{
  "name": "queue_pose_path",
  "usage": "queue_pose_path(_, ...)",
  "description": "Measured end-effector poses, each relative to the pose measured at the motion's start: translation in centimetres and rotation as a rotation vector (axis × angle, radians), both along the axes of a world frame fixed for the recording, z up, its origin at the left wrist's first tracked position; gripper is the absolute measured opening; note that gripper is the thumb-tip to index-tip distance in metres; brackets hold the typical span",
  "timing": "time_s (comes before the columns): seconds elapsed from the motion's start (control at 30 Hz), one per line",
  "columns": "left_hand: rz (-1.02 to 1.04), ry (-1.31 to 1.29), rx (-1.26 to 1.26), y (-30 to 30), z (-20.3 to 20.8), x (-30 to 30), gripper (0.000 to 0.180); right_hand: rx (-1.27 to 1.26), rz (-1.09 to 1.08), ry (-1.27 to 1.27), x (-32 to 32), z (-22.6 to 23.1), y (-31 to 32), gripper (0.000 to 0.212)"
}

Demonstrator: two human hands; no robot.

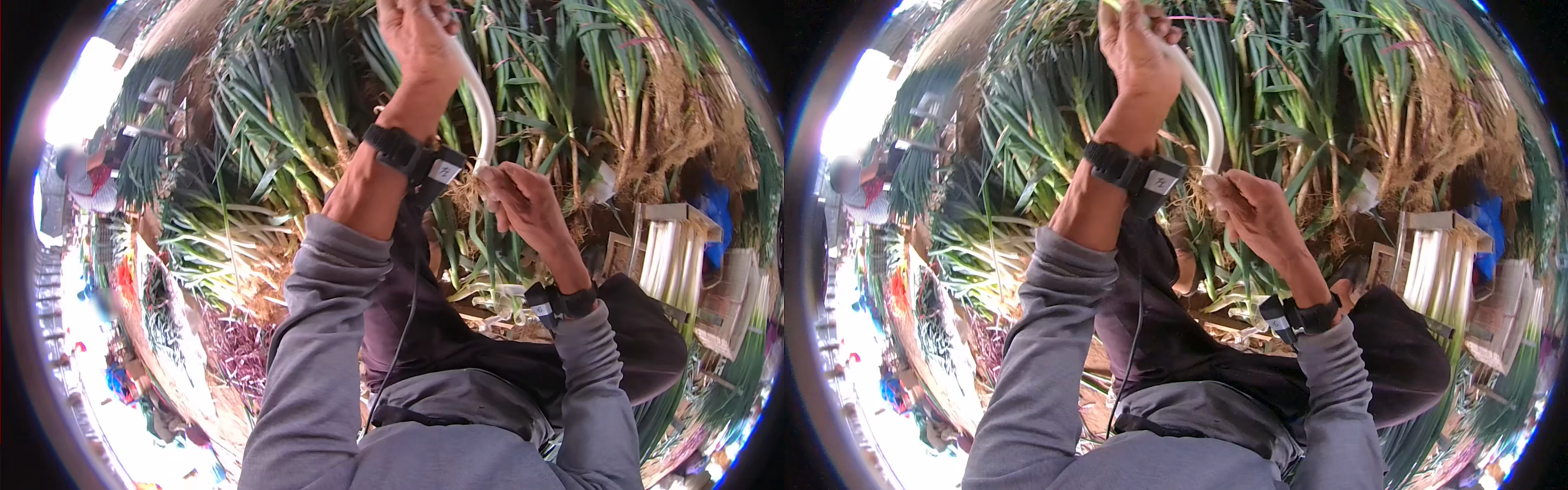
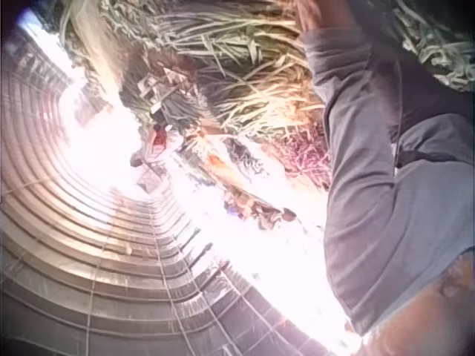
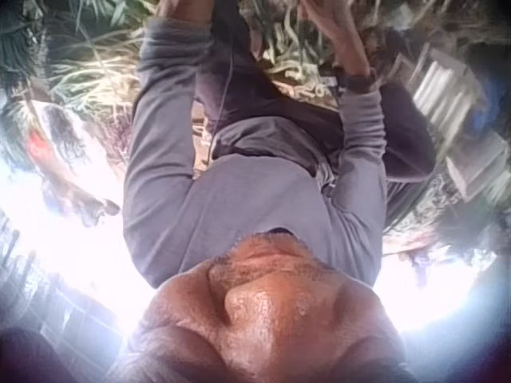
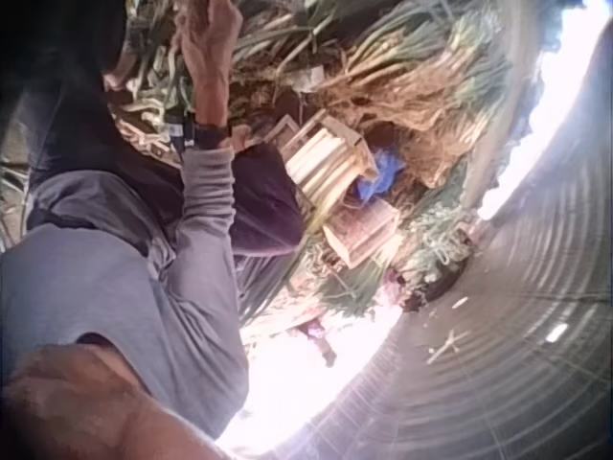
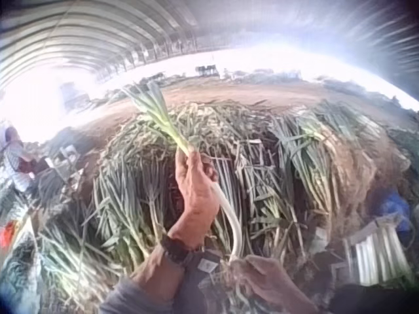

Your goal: Cleaning and stripping the outer layers from harvested leeks and placing them in a crate.

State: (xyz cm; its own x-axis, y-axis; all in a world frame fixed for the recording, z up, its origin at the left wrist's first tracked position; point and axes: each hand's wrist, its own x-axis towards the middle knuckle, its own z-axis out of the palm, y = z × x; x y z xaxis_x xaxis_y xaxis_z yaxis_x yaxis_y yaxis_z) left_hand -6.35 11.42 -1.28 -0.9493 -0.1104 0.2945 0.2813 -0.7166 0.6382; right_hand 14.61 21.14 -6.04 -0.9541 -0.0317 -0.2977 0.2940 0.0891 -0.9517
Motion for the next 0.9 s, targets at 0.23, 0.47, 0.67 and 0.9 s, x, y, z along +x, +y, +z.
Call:
queue_pose_path(0.23, 0.077, 0.036, 0.083, -2.0, 0.2, -1.6, 0.015, 0.614, 0.115, 0.552, 2.7, -4.4, 0.3, 0.019)
queue_pose_path(0.47, 0.085, 0.082, 0.009, -3.2, 0.9, 0.0, 0.027, 0.405, -0.185, 0.320, -0.8, -0.7, 0.4, 0.035)
queue_pose_path(0.67, 0.166, 0.148, 0.071, -1.7, -0.3, -1.6, 0.063, 1.027, -0.053, 0.438, -3.2, -0.8, -2.1, 0.023)
queue_pose_path(0.9, 0.364, 0.148, 0.145, -10.6, 1.4, -2.2, 0.055, 0.529, -0.274, 0.160, -0.8, -7.4, 3.4, 0.022)
